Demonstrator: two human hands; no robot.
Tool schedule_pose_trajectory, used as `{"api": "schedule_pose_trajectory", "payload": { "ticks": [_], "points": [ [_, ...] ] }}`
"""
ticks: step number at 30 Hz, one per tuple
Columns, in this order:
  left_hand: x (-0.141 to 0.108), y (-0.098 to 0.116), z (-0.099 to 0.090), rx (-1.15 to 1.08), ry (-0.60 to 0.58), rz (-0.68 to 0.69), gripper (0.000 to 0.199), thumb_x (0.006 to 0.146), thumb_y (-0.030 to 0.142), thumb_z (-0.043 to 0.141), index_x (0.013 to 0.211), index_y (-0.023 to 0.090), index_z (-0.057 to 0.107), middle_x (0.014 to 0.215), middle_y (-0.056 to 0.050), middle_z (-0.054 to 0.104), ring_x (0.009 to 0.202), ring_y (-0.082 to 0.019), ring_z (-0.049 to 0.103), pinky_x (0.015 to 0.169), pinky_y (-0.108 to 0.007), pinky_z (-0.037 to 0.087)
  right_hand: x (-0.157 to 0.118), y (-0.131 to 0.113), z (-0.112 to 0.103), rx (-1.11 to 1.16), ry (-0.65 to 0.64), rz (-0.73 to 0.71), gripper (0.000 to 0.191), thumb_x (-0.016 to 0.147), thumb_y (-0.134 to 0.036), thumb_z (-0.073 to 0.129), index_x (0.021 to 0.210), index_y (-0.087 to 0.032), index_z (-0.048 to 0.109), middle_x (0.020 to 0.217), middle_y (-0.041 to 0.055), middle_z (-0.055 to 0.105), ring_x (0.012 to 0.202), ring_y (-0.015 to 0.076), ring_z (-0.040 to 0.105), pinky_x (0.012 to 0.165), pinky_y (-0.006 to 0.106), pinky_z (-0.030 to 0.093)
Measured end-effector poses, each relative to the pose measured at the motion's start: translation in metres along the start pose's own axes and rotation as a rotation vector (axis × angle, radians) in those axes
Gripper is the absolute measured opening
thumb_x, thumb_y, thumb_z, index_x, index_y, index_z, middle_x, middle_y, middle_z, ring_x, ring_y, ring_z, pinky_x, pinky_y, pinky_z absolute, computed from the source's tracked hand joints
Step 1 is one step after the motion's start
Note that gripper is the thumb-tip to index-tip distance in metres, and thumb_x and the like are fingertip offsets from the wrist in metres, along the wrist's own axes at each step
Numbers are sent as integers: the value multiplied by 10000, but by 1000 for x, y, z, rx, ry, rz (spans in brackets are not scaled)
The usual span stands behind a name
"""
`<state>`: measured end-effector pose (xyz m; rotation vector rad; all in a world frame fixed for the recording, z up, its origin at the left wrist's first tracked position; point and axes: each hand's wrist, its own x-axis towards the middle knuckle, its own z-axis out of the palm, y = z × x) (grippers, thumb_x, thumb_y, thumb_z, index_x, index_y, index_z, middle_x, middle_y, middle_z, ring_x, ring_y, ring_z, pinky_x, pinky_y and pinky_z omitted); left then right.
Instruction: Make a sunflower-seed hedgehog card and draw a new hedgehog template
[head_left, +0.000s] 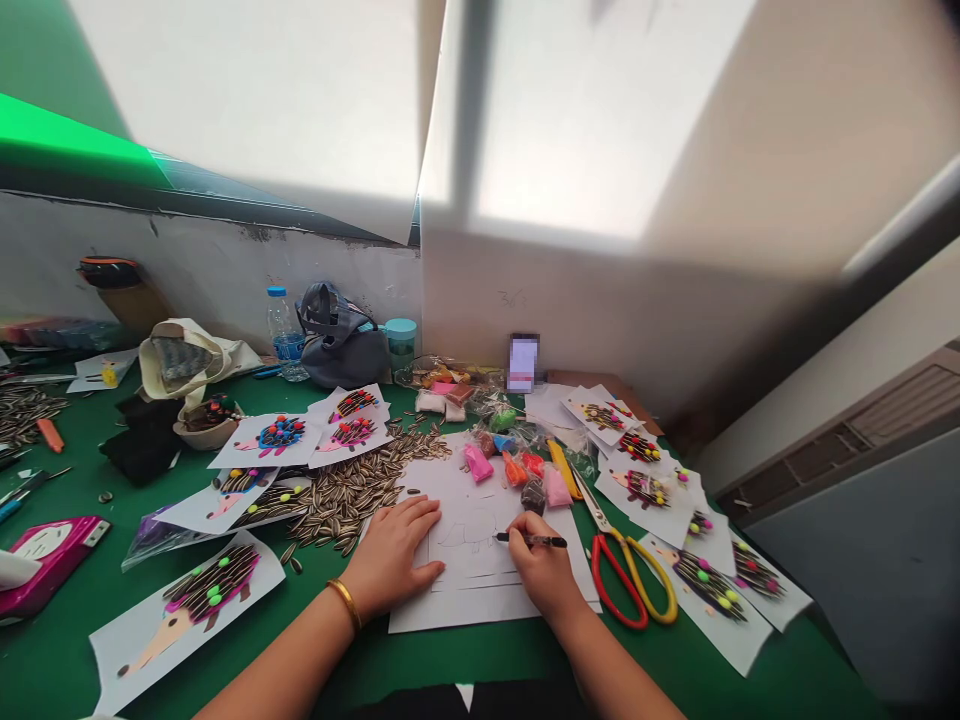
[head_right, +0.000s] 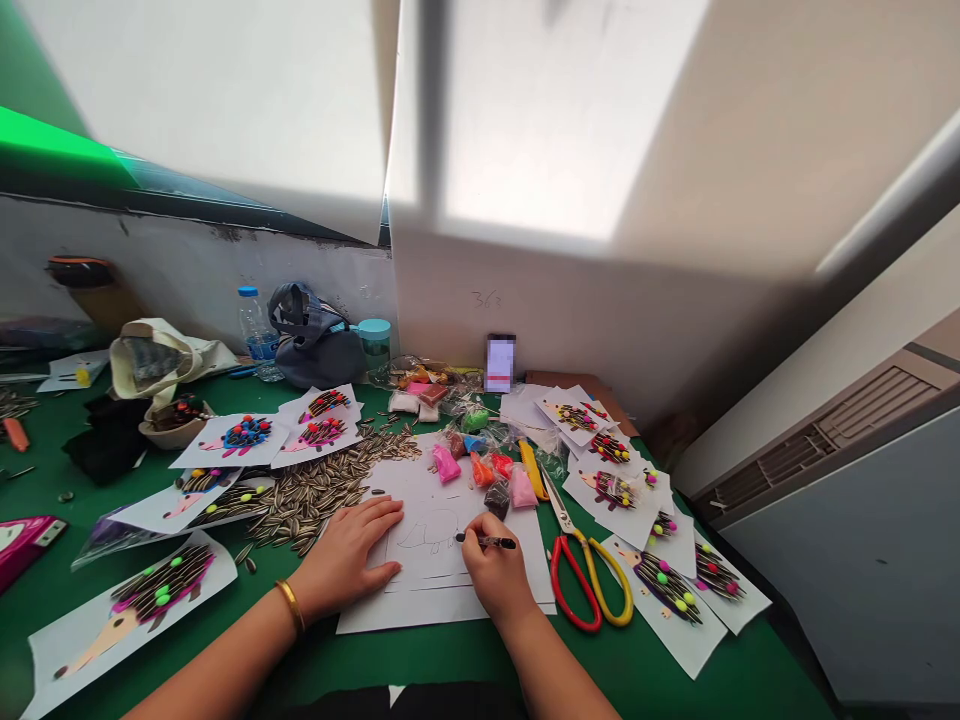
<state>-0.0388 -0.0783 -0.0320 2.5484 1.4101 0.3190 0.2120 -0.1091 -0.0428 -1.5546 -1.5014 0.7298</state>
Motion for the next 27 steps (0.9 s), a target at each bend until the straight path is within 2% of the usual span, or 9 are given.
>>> {"api": "schedule_pose_trajectory", "payload": {
  "ticks": [17,22,27],
  "points": [
    [0,-2,4,-9,22,16,628,733,429,681,1323,264,544,1442,-55,510,1342,-311,418,1067,-478,332,1,1,0,-7,-7,0,141,784,-233,458,655,-224,514,652,-13,560,658,172,537,585,244,389],
    [0,-2,3,-3,18,9,631,732,428,681,1325,264,541,1442,-51,509,1344,-309,417,1068,-480,328,1,0,-2,45,38,38,150,798,-257,443,674,-229,523,673,-12,560,689,181,544,605,251,408],
    [-1,-3,4,3,21,15,629,739,426,674,1331,269,533,1452,-46,498,1351,-301,406,1070,-473,323,0,-3,-1,41,19,6,175,853,-298,455,720,-226,541,688,-13,565,677,175,540,609,252,419]
  ]
}}
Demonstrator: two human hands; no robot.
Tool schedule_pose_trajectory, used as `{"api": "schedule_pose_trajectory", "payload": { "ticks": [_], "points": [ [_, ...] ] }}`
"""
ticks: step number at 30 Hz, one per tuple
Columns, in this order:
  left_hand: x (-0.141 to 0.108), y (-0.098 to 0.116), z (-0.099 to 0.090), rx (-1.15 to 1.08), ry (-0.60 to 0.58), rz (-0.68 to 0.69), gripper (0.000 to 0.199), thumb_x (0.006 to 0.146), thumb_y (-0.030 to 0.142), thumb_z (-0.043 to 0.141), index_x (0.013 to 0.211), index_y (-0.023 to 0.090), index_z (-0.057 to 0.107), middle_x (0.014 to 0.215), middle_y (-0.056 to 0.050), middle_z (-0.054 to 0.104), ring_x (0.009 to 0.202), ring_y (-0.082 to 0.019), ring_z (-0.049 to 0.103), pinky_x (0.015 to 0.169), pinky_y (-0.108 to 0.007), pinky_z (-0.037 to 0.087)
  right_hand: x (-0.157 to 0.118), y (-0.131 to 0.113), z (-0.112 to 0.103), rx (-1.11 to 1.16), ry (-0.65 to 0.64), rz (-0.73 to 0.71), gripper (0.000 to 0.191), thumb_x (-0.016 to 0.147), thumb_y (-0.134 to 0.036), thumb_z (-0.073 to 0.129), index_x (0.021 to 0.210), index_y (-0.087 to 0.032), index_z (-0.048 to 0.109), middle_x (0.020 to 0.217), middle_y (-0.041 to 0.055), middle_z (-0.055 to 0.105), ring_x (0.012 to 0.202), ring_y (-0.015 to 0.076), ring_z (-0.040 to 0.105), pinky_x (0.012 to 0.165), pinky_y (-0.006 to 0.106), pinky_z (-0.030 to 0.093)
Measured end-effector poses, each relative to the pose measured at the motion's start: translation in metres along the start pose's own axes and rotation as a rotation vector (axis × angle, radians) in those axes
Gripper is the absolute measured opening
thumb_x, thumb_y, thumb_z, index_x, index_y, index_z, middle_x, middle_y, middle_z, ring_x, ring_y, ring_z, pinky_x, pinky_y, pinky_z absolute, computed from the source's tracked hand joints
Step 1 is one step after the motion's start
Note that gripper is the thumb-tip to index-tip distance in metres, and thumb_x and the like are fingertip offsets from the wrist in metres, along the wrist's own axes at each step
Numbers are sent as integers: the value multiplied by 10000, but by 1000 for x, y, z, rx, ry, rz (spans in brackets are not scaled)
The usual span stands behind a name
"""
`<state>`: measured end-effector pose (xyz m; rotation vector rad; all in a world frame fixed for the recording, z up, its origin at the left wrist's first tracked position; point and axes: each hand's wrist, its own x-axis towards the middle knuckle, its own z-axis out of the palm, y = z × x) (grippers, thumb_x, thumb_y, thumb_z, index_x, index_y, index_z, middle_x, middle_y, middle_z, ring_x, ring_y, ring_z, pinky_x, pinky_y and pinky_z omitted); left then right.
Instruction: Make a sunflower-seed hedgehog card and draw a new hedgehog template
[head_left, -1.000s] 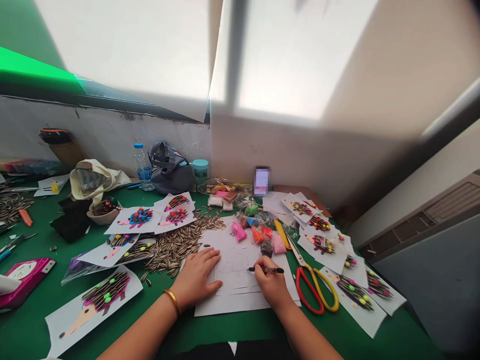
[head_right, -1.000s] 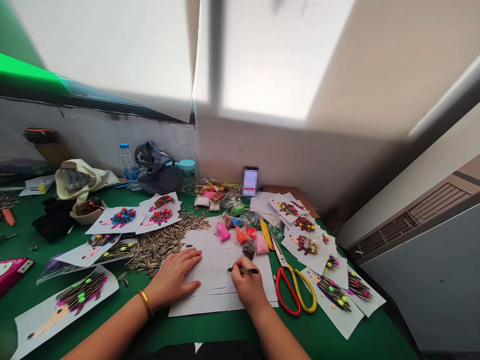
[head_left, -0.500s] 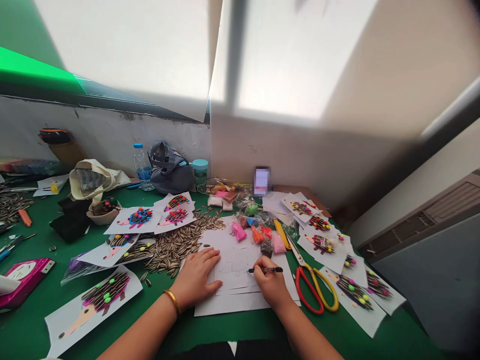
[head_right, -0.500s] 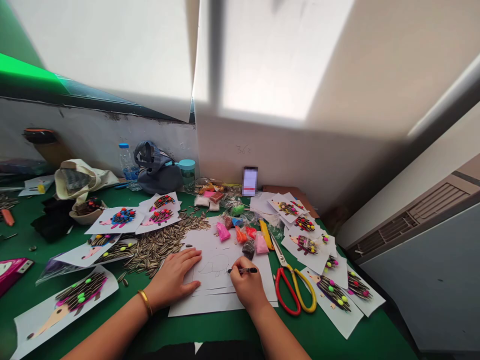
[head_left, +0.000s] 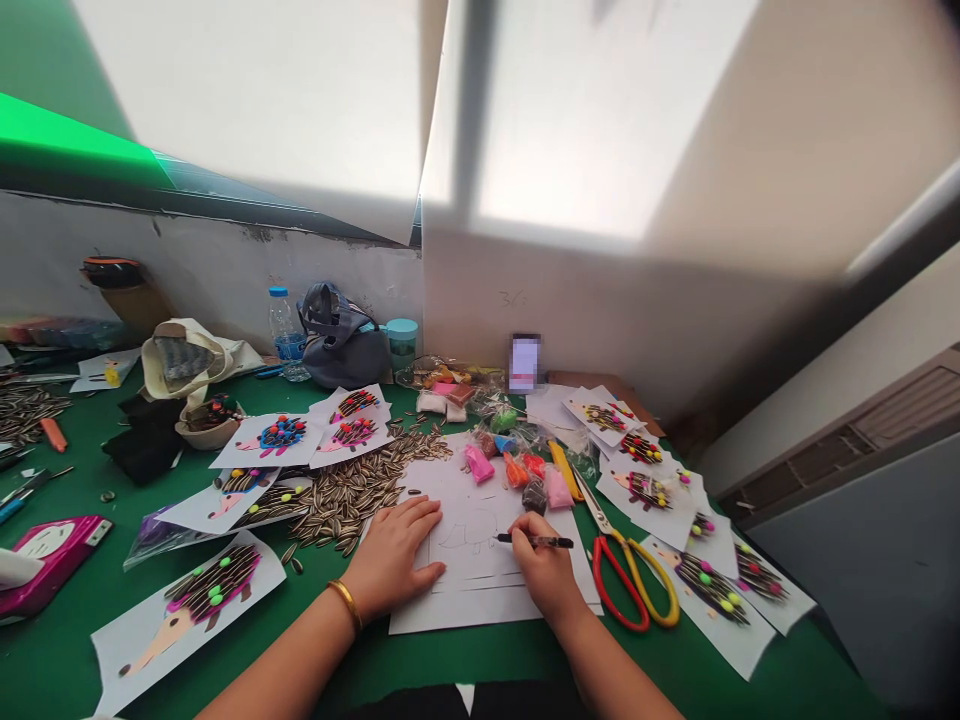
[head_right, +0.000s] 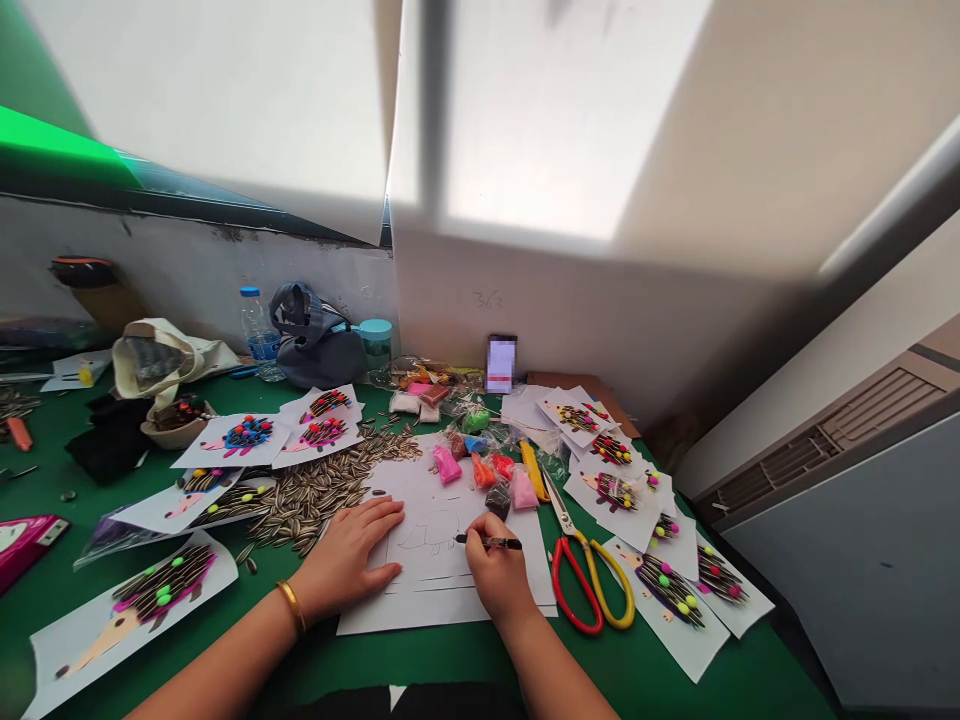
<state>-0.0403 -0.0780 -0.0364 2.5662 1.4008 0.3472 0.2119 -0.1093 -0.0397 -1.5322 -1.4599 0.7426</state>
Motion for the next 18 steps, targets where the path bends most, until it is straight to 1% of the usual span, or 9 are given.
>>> {"api": "schedule_pose_trajectory", "payload": {
  "ticks": [2,4,7,9,11,15,18],
  "points": [
    [0,-1,1,3,-6,3,630,744,429,668,1335,263,528,1456,-44,494,1361,-305,390,1074,-482,315,0,0,0,3,-13,-23,185,876,-321,462,753,-223,558,699,-10,574,674,172,543,615,253,429],
    [-1,-1,2,5,-6,10,631,748,435,664,1338,258,525,1457,-43,492,1372,-309,371,1081,-486,305,-1,0,0,19,-22,-44,176,888,-338,474,827,-218,589,745,1,607,702,176,567,637,256,447],
    [-1,-1,2,4,4,24,625,756,436,654,1341,259,523,1457,-47,491,1381,-311,353,1085,-481,299,-3,-1,-1,64,-25,-80,194,891,-342,499,968,-207,616,867,33,660,780,188,612,708,269,481],
    [0,1,1,5,5,29,619,765,435,645,1345,260,519,1458,-49,490,1382,-314,347,1080,-484,301,-5,-4,0,84,-24,-108,211,886,-333,517,1010,-203,628,936,51,676,841,197,631,767,281,491],
    [0,2,0,4,1,30,616,769,437,639,1347,262,517,1458,-47,491,1382,-318,347,1074,-492,304,-7,-9,2,79,-43,-133,202,881,-317,525,998,-205,646,954,58,686,881,204,638,799,288,492],
    [1,4,0,-8,3,28,616,758,432,650,1340,275,524,1446,-42,505,1375,-322,357,1072,-493,306,-6,-18,12,30,-108,-154,168,868,-283,523,916,-213,668,843,42,695,795,198,645,728,281,493],
    [1,4,-1,-7,-2,25,617,759,426,649,1343,275,521,1446,-41,505,1370,-320,366,1073,-491,304,-2,-20,19,26,-127,-151,155,856,-263,531,884,-215,676,831,33,700,772,189,643,704,268,487]
  ]
}}
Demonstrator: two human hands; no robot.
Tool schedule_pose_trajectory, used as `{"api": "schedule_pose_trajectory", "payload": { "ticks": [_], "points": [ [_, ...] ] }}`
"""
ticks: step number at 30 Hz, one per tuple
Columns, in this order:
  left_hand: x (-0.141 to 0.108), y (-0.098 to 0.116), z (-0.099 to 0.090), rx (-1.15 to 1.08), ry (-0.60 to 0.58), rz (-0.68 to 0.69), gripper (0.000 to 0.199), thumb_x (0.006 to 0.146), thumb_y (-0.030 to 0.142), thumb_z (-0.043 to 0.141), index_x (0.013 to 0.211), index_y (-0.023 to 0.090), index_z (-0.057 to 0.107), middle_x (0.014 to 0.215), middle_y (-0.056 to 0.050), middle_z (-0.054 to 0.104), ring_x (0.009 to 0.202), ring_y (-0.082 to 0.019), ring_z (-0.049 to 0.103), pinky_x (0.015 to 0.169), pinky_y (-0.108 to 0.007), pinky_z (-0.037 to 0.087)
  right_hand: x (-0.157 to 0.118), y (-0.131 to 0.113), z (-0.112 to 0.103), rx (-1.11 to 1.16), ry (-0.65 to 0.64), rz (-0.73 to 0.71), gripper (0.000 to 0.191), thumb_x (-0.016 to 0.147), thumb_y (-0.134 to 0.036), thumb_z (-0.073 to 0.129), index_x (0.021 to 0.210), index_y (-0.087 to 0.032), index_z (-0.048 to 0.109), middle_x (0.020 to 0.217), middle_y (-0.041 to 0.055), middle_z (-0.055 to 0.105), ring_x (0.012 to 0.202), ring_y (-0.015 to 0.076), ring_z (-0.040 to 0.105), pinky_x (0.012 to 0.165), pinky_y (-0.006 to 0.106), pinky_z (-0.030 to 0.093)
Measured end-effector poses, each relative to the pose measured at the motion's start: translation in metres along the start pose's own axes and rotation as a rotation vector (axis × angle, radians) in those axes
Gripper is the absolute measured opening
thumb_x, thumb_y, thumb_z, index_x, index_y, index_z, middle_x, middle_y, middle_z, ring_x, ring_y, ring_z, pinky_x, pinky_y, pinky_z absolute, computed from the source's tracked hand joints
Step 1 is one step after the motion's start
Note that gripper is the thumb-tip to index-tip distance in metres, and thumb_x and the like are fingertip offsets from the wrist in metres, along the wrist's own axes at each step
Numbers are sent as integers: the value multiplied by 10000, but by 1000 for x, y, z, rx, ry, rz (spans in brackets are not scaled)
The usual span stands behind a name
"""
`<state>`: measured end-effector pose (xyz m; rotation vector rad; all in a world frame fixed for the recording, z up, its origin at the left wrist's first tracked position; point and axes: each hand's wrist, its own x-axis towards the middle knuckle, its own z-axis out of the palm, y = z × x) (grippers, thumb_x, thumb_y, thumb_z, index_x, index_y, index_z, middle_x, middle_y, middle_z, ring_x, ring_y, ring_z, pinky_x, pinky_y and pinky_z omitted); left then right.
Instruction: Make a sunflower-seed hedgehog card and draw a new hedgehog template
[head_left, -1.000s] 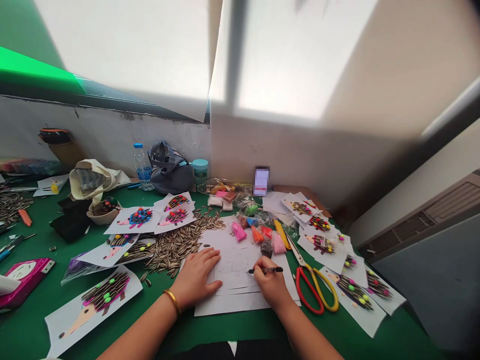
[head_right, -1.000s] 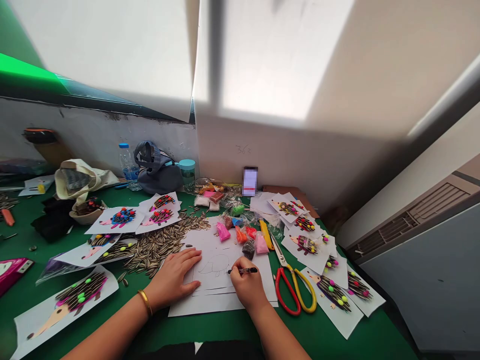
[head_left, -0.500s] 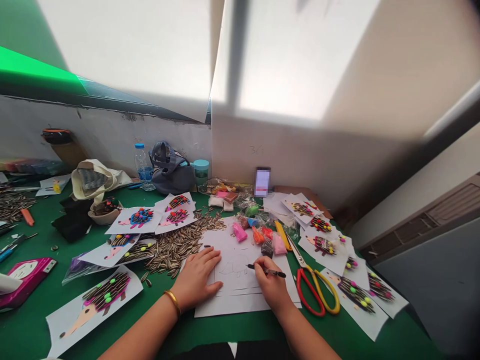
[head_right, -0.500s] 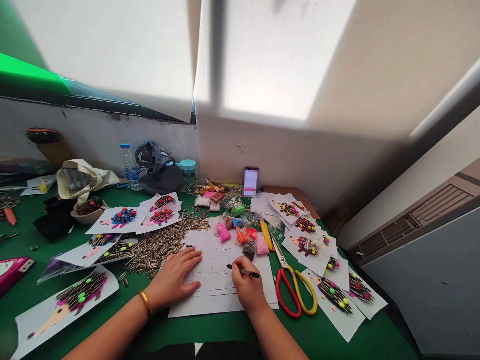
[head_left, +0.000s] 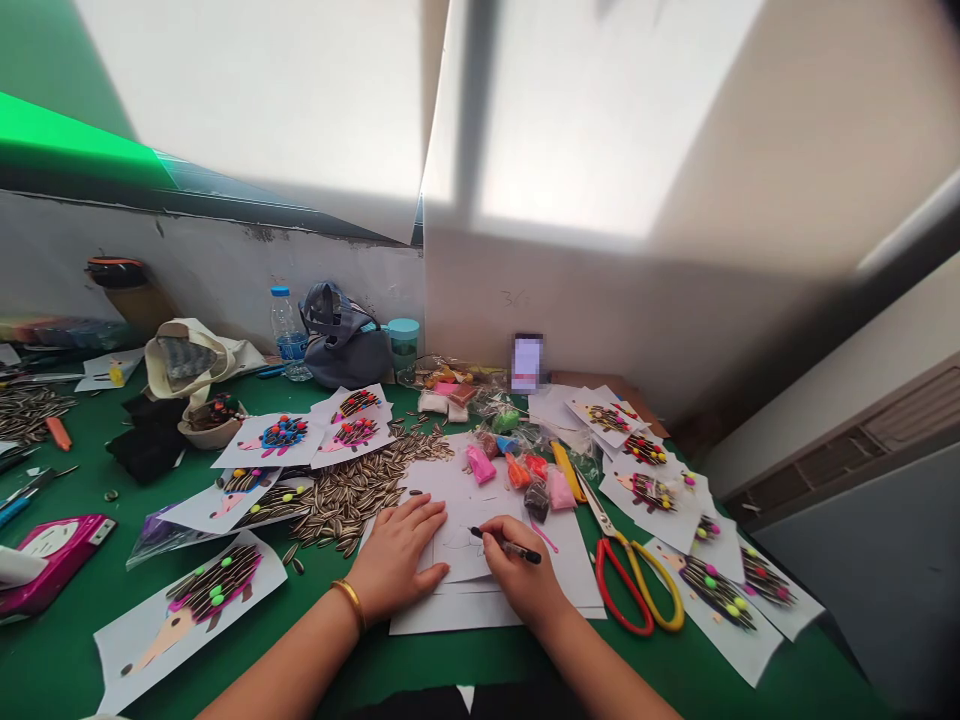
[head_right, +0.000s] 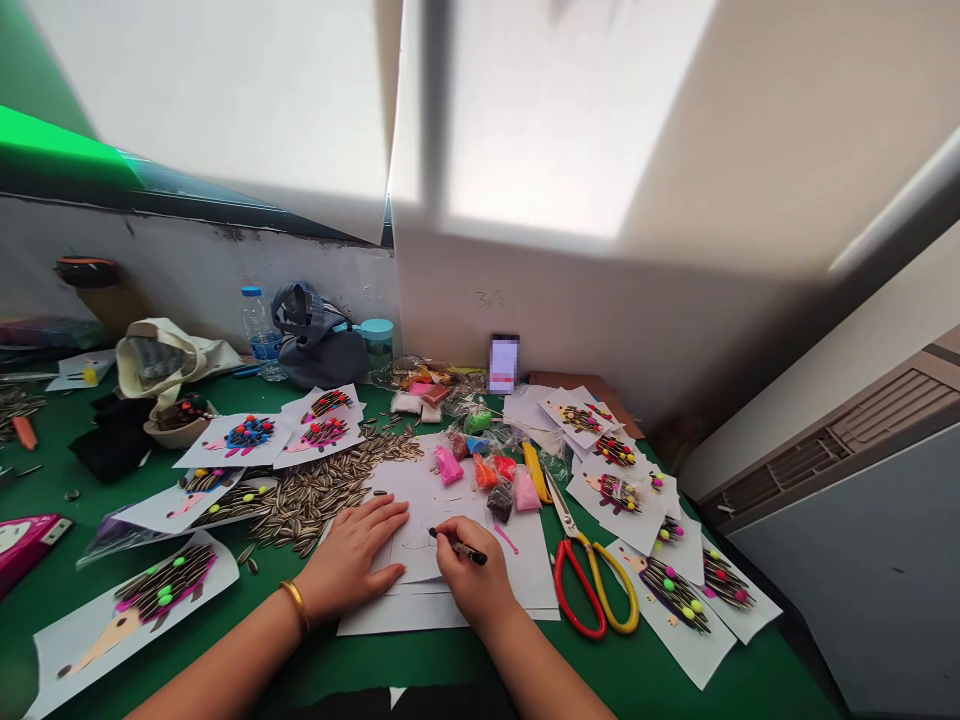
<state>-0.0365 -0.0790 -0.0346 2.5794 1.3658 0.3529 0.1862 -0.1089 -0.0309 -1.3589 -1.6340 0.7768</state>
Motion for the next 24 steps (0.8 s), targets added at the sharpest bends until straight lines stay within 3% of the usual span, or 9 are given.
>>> {"api": "schedule_pose_trajectory", "payload": {
  "ticks": [24],
  "points": [
    [0,0,-1,-17,-9,-5,624,757,437,650,1348,284,521,1444,-44,507,1356,-319,384,1074,-485,305,2,5,4,29,-48,47,150,849,-260,551,889,-217,689,843,22,708,762,175,639,684,260,486]
  ]
}}
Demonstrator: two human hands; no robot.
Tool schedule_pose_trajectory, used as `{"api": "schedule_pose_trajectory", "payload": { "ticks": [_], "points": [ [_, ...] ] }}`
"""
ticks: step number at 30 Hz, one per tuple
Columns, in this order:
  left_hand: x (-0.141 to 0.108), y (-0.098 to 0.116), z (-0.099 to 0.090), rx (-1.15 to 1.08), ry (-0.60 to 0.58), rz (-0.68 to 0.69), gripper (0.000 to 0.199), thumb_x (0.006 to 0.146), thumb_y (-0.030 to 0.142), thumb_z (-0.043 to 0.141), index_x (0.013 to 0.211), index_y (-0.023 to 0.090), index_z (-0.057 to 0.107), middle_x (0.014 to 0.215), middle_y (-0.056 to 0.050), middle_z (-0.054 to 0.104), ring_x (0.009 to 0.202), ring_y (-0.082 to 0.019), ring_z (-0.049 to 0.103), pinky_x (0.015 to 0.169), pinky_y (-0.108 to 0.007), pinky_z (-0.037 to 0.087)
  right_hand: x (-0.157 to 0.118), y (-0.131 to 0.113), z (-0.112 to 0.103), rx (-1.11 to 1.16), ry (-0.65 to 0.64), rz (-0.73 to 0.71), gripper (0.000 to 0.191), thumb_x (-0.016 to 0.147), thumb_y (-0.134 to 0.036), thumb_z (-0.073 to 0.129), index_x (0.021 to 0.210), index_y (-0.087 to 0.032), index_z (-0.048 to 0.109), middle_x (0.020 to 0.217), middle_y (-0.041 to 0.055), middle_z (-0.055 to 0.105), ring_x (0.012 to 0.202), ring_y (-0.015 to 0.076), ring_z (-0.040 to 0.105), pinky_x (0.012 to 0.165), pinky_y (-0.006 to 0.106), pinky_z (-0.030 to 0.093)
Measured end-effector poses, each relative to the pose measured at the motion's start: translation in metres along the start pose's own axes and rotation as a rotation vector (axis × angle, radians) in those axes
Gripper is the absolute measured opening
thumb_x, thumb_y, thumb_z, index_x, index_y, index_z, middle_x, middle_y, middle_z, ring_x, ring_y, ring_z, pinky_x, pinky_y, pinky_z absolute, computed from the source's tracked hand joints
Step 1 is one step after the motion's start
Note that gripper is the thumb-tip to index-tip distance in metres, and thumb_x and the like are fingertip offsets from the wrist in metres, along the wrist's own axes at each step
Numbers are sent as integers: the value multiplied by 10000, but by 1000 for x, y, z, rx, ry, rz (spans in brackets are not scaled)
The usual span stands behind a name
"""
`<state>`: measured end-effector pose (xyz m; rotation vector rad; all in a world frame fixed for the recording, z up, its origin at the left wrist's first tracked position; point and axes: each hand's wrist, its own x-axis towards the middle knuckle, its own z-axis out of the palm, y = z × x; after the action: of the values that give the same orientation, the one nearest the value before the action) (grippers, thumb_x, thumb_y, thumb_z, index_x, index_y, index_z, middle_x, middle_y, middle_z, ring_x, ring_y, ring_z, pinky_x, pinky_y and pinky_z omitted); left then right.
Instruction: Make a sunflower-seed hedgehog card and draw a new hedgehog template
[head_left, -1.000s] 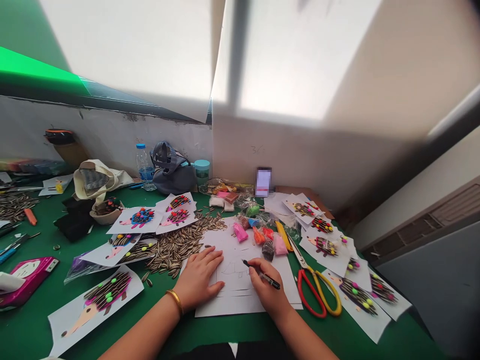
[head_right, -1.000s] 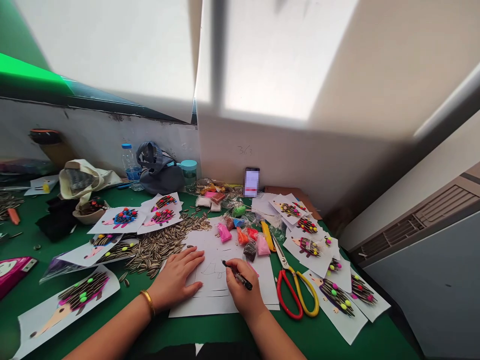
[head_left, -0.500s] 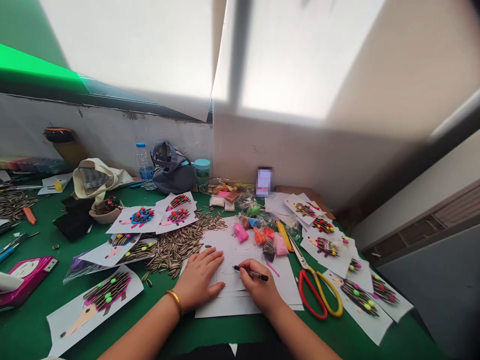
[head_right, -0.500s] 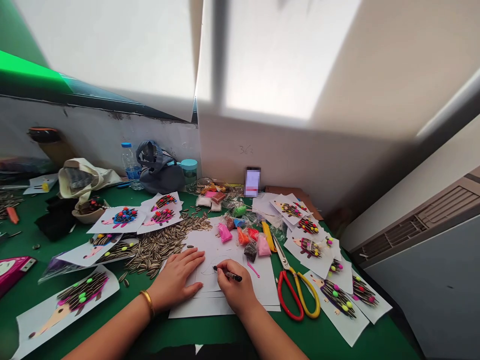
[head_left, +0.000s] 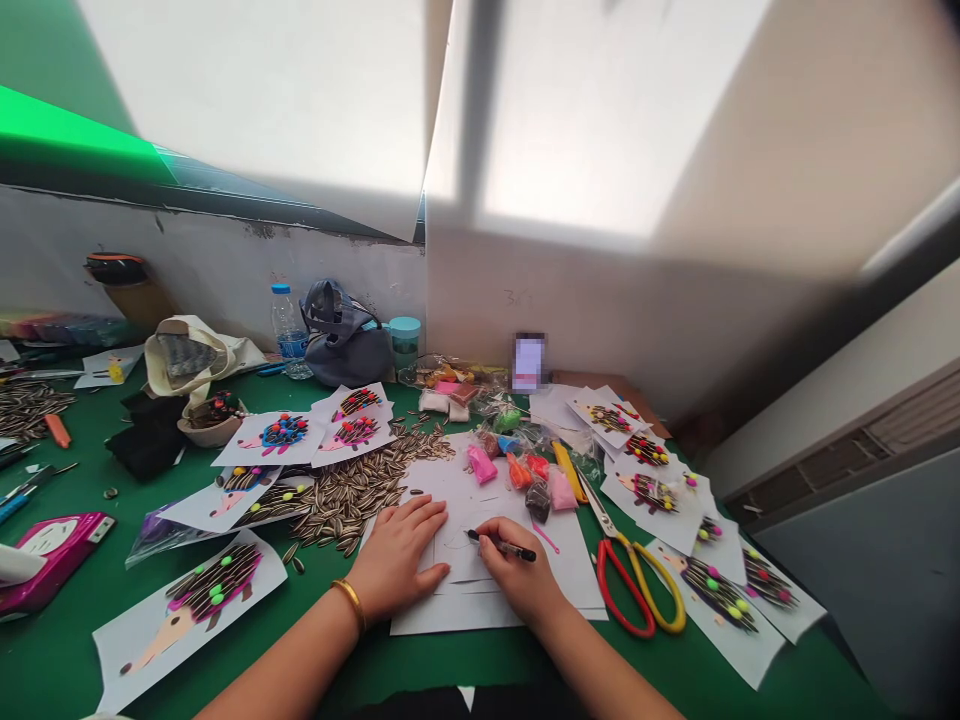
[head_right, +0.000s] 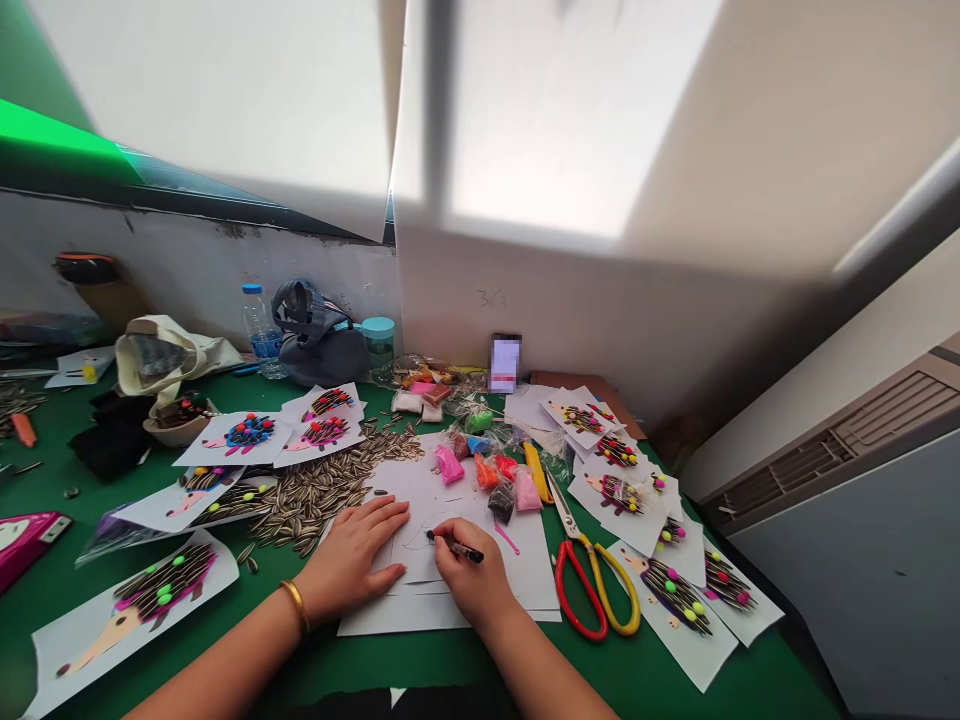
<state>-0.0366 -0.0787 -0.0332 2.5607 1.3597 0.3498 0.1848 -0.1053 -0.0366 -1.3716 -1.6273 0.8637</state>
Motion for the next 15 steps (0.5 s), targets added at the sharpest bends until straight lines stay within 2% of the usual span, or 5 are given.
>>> {"api": "schedule_pose_trajectory", "payload": {
  "ticks": [15],
  "points": [
    [0,-1,2,1,-4,-2,631,759,445,648,1355,288,515,1449,-47,500,1358,-317,378,1078,-486,300,1,-1,0,-1,4,2,157,854,-287,553,880,-215,690,845,30,713,778,185,652,700,267,499]
  ]
}}
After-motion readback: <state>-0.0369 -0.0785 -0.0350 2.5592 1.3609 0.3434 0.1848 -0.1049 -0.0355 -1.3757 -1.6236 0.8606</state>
